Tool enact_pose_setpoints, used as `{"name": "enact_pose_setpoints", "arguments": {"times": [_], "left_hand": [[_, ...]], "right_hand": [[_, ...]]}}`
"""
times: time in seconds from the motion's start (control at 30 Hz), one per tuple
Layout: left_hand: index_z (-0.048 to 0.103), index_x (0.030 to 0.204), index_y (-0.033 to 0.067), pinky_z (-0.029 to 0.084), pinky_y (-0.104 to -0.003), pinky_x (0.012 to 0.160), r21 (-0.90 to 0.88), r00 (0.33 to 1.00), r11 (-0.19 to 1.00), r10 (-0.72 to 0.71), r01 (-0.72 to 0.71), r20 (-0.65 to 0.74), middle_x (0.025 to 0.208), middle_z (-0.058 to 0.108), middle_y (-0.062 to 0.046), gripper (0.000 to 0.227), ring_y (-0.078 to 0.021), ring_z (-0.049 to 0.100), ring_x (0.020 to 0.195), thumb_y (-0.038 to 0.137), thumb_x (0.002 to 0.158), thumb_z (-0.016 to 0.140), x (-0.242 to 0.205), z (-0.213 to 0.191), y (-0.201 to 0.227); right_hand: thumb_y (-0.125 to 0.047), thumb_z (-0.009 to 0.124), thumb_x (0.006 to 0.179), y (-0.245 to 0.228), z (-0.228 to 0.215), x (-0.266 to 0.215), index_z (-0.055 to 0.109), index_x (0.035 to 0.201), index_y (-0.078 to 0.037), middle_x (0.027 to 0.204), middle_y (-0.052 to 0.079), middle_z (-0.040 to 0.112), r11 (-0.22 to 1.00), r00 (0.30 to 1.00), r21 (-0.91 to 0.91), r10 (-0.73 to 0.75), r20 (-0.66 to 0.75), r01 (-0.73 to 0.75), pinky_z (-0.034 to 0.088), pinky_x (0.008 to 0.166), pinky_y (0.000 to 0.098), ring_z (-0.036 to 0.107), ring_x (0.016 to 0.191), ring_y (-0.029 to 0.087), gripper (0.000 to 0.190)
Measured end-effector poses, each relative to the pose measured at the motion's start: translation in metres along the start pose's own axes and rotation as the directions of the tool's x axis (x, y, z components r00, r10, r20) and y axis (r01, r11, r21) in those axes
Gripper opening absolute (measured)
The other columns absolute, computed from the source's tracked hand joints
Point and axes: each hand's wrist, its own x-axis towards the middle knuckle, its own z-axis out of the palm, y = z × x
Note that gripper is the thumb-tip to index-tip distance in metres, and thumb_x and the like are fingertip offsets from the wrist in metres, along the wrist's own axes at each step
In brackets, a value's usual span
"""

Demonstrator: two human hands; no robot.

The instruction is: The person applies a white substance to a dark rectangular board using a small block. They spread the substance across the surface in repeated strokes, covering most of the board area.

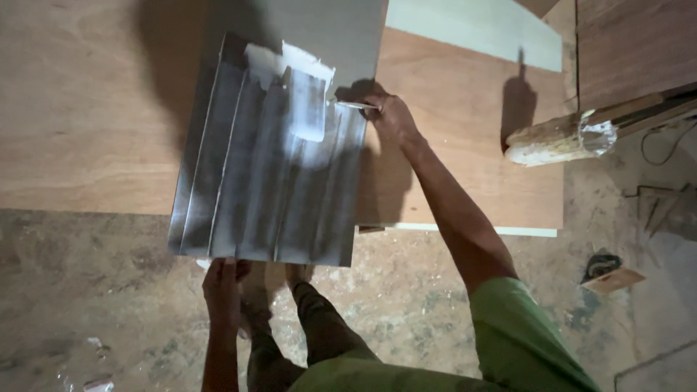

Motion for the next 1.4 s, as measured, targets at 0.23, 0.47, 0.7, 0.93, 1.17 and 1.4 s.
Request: {"name": "enact_pose_setpoints", "arguments": {"times": [0.23, 0.47, 0.7, 0.93, 1.17, 1.4], "left_hand": [[0.066, 0.113, -0.0044, 0.055, -0.031, 0.074, 0.354, 0.992, 0.93, 0.12, -0.101, -0.031, 0.097, 0.07, -0.009, 0.029, -0.0161, 0.064, 0.083, 0.024, 0.111, 0.059, 0.012, -0.004, -0.009], [0.063, 0.106, -0.002, 0.06, -0.03, 0.075, -0.081, 1.0, 0.997, -0.01, 0.011, 0.018, 0.091, 0.068, -0.005, 0.027, -0.0126, 0.066, 0.079, 0.025, 0.106, 0.056, 0.003, 0.003, 0.0], [0.063, 0.098, -0.0032, 0.055, -0.033, 0.074, 0.066, 0.999, 0.997, 0.042, -0.044, 0.024, 0.089, 0.065, -0.008, 0.028, -0.014, 0.061, 0.078, 0.022, 0.109, 0.057, 0.006, -0.003, 0.001], [0.064, 0.104, -0.0039, 0.058, -0.035, 0.08, -0.011, 1.0, 1.0, -0.005, 0.005, -0.026, 0.096, 0.064, -0.01, 0.028, -0.0139, 0.061, 0.087, 0.024, 0.108, 0.062, 0.004, -0.002, 0.009], [0.068, 0.107, -0.0025, 0.054, -0.032, 0.079, 0.177, 0.997, 0.984, -0.02, 0.032, -0.068, 0.095, 0.07, -0.008, 0.028, -0.0157, 0.064, 0.085, 0.023, 0.108, 0.057, -0.005, 0.005, 0.014], [0.067, 0.11, -0.0021, 0.052, -0.032, 0.08, 0.126, 0.999, 0.992, 0.017, -0.013, -0.034, 0.096, 0.068, -0.007, 0.032, -0.0152, 0.062, 0.087, 0.027, 0.106, 0.057, -0.007, 0.001, 0.001]], "right_hand": [[-0.015, 0.055, 0.107, -0.016, 0.019, -0.097, 0.073, 0.126, -0.024, 0.09, 0.014, 0.075, 0.973, 0.941, 0.037, 0.211, 0.264, -0.229, 0.059, 0.074, 0.0398, 0.07, 0.073, 0.032, 0.028], [0.004, 0.053, 0.103, -0.096, 0.071, -0.265, 0.077, 0.115, -0.013, 0.117, 0.007, 0.076, 0.997, 0.986, -0.023, -0.063, 0.157, 0.067, 0.062, 0.094, 0.0357, 0.072, 0.11, 0.019, 0.031], [-0.012, 0.065, 0.096, -0.088, 0.061, -0.309, 0.077, 0.11, -0.013, 0.109, 0.009, 0.078, 1.0, 0.996, -0.004, 0.031, 0.089, -0.03, 0.059, 0.083, 0.0349, 0.073, 0.097, 0.022, 0.019], [-0.005, 0.057, 0.098, 0.0, 0.025, -0.078, 0.076, 0.125, -0.008, 0.108, 0.014, 0.073, 0.986, 0.946, 0.097, -0.097, -0.311, 0.133, 0.058, 0.084, 0.0373, 0.069, 0.097, 0.024, 0.033], [-0.007, 0.059, 0.085, -0.038, 0.004, -0.125, 0.054, 0.145, -0.019, 0.144, 0.016, 0.065, 0.864, 0.875, -0.326, -0.454, -0.17, 0.385, 0.058, 0.103, 0.0393, 0.065, 0.129, 0.035, 0.061], [0.004, 0.064, 0.082, -0.024, -0.023, -0.058, 0.077, 0.128, -0.018, 0.095, 0.014, 0.072, 0.955, 0.971, -0.234, -0.21, -0.112, 0.18, 0.056, 0.077, 0.0453, 0.068, 0.089, 0.031, 0.052]]}}
